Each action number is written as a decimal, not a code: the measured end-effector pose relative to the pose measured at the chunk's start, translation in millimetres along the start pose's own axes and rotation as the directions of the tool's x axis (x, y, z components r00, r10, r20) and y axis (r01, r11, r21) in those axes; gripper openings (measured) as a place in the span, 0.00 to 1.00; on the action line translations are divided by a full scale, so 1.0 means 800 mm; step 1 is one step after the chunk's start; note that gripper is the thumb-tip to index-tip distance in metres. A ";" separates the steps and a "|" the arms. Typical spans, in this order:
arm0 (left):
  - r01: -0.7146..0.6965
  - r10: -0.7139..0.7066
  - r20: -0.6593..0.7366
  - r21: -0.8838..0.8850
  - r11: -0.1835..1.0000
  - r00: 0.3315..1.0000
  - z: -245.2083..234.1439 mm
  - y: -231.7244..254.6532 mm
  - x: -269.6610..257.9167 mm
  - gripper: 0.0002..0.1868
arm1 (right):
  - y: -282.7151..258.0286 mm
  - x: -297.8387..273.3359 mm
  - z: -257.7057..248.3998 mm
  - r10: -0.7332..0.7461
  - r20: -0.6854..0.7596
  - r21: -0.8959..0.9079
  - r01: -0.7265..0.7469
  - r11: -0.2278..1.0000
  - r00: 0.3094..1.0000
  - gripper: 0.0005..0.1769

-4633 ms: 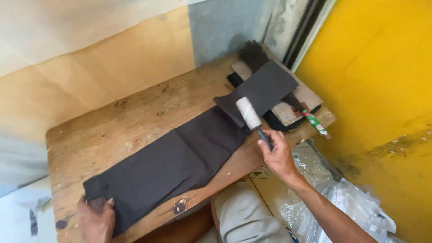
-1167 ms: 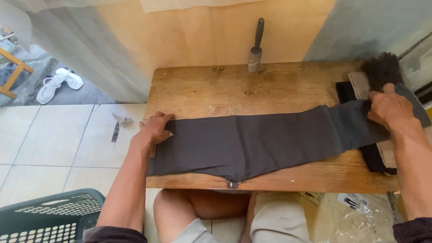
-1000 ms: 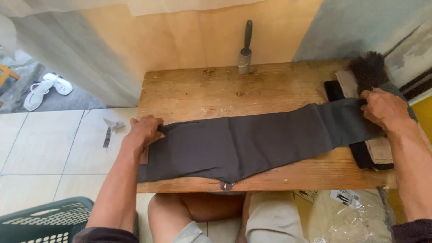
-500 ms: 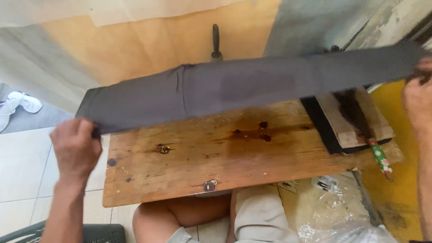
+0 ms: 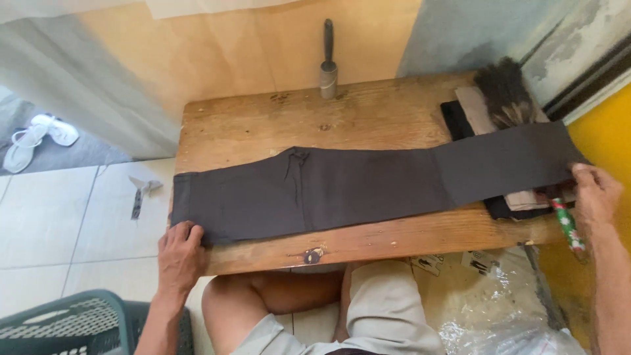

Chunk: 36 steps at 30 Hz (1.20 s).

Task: Cleaning a pair of pants with a lint roller, folding them, and placing them into a plastic bag.

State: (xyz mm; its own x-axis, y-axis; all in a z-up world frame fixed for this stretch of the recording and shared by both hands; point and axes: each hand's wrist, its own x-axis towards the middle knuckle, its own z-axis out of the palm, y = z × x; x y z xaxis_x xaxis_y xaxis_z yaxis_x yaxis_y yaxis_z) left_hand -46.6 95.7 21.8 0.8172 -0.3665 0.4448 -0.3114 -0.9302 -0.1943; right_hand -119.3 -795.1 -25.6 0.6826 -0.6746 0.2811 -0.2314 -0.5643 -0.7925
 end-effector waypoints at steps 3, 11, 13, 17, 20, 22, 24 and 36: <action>0.065 -0.067 -0.037 -0.062 0.996 0.997 0.003 0.007 -0.011 0.11 | -0.016 -0.019 0.029 -0.030 -0.083 0.356 0.058 0.933 0.996 0.22; 0.151 -0.130 0.250 -0.068 0.986 0.959 0.032 -0.034 -0.034 0.13 | 0.061 -0.014 0.009 -0.107 0.097 0.139 0.093 0.986 0.990 0.11; 0.219 -0.233 0.483 0.085 0.972 0.844 0.020 -0.041 -0.014 0.19 | 0.028 -0.023 0.009 -0.207 0.057 0.060 0.203 0.977 0.977 0.11; 0.298 -0.168 0.478 -0.210 0.931 0.862 -0.054 0.009 0.093 0.21 | -0.117 -0.086 0.063 -0.648 0.008 -0.302 0.620 0.724 0.761 0.16; 0.259 -0.189 0.196 -0.445 0.857 0.962 0.001 0.045 0.149 0.21 | -0.250 -0.169 0.148 -0.698 0.082 -0.292 0.687 0.666 0.712 0.19; 0.221 -0.213 0.076 -0.514 0.829 0.974 0.034 0.062 0.167 0.27 | -0.291 -0.214 0.208 -0.635 0.145 -0.168 0.652 0.740 0.758 0.21; 0.338 -0.214 0.323 -0.401 0.852 0.922 0.045 0.076 0.178 0.32 | -0.290 -0.245 0.262 -0.463 0.245 -0.174 0.508 0.843 0.852 0.32; 0.341 -0.287 0.184 -0.471 0.814 0.940 0.050 0.097 0.172 0.34 | -0.312 -0.258 0.263 -0.513 0.222 -0.327 0.559 0.762 0.829 0.28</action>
State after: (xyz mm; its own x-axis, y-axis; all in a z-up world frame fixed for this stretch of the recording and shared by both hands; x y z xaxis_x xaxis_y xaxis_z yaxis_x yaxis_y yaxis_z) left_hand 61.2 -26.2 33.1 0.9467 -0.0736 0.3135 -0.2033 -0.8915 0.4048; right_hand -56.5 -414.5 0.5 0.8384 -0.1645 0.5197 -0.0217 -0.9627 -0.2697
